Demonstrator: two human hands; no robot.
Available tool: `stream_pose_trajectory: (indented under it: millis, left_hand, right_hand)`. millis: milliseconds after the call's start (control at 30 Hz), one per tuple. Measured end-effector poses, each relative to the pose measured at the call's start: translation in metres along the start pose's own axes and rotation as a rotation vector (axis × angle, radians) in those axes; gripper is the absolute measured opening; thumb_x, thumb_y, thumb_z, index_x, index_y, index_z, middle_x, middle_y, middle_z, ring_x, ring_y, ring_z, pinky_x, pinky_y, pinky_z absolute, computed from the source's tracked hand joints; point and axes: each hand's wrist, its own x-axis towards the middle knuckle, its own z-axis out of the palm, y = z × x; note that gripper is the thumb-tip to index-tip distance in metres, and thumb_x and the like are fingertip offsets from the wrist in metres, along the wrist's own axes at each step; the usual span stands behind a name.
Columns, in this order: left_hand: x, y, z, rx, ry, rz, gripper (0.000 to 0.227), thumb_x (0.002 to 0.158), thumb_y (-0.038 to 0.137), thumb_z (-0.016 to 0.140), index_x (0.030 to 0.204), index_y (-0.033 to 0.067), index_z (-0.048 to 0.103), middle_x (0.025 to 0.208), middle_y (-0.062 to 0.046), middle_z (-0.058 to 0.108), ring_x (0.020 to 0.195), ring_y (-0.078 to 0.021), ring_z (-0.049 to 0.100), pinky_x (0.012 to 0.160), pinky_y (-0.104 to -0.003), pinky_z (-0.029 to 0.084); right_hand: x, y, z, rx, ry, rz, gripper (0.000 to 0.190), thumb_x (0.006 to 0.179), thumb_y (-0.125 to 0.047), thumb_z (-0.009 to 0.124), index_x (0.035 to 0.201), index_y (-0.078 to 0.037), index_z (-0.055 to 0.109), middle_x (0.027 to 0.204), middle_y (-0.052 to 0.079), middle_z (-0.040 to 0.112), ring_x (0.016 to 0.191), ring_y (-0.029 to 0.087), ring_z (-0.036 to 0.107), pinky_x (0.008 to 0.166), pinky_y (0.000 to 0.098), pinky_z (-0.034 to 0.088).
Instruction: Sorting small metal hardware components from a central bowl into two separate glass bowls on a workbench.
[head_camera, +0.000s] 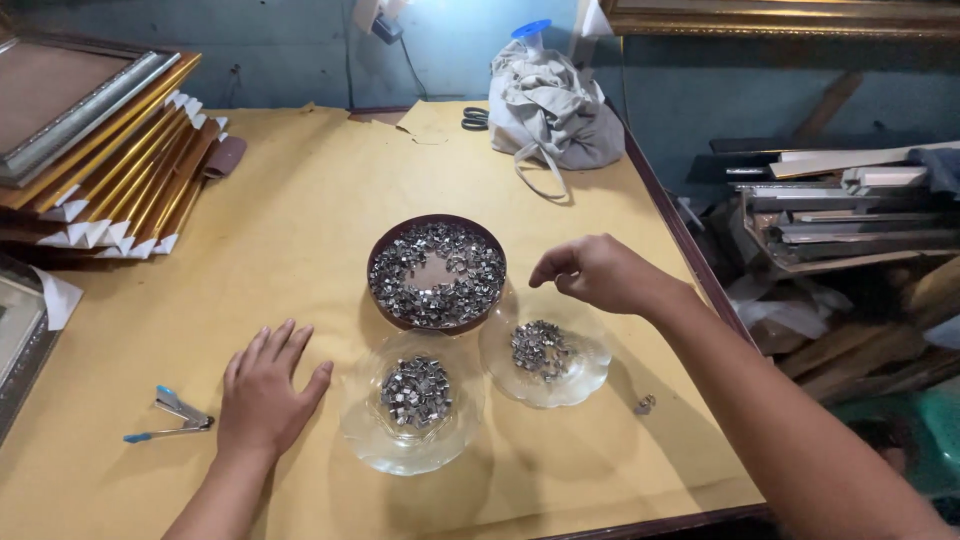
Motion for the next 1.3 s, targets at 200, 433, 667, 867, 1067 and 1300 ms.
stream_pose_trajectory:
  millis: [200,433,667,867,1067,1300]
  left_hand:
    - [0.000,0.008,-0.011,-0.023,-0.055,-0.017,0.055,0.076,0.051,0.041,0.124,0.0244,0.046,0.135,0.001,0.040,0.127,-0.0227,0.031,0.102,-0.043,0.022]
    - [0.000,0.002,-0.003,0.012,-0.017,-0.005,0.054,0.076,0.051,0.041,0.123,0.0248,0.047,0.134,0.001,0.041,0.126,-0.0221,0.033,0.102,-0.041,0.022]
    - [0.001,0.000,-0.001,-0.019,0.006,0.007,0.052,0.076,0.050,0.043,0.122,0.0250,0.047,0.133,0.001,0.042,0.126,-0.0226,0.033,0.101,-0.041,0.023]
    - [0.001,0.000,-0.002,-0.031,0.001,0.005,0.051,0.076,0.049,0.044,0.121,0.0247,0.048,0.132,0.002,0.042,0.126,-0.0222,0.032,0.101,-0.042,0.023]
    - [0.001,0.001,-0.003,-0.035,-0.014,-0.001,0.052,0.077,0.049,0.043,0.122,0.0246,0.047,0.133,0.001,0.041,0.126,-0.0223,0.031,0.102,-0.042,0.022]
    - [0.001,0.000,-0.001,-0.042,0.004,0.005,0.051,0.076,0.049,0.044,0.121,0.0244,0.048,0.132,0.001,0.041,0.125,-0.0231,0.032,0.101,-0.042,0.023]
  right_hand:
    - [0.017,0.005,0.002,0.106,0.136,-0.083,0.021,0.076,-0.008,0.054,0.090,-0.013,0.069,0.089,0.001,0.070,0.081,0.010,0.065,0.076,0.0231,0.050]
    - [0.075,-0.015,0.036,-0.186,0.116,-0.102,0.016,0.079,-0.020,0.059,0.092,-0.019,0.069,0.091,-0.002,0.068,0.084,0.014,0.062,0.072,0.0280,0.048]
    - [0.124,-0.034,0.069,-0.559,0.047,-0.068,0.018,0.082,-0.032,0.053,0.089,-0.024,0.067,0.087,-0.003,0.065,0.082,0.017,0.060,0.068,0.0333,0.047]
    - [0.133,-0.044,0.076,-0.648,0.027,-0.013,0.014,0.075,-0.031,0.059,0.083,-0.022,0.065,0.083,-0.002,0.063,0.083,0.019,0.058,0.072,0.0377,0.040]
    - [0.146,-0.044,0.078,-0.196,0.008,0.007,0.014,0.071,-0.025,0.068,0.077,-0.017,0.058,0.079,0.001,0.061,0.071,0.014,0.057,0.059,0.0268,0.045]
    - [0.166,-0.050,0.095,-0.124,0.030,-0.117,0.015,0.066,-0.013,0.059,0.077,-0.023,0.063,0.076,-0.002,0.061,0.058,0.013,0.051,0.054,0.0282,0.042]
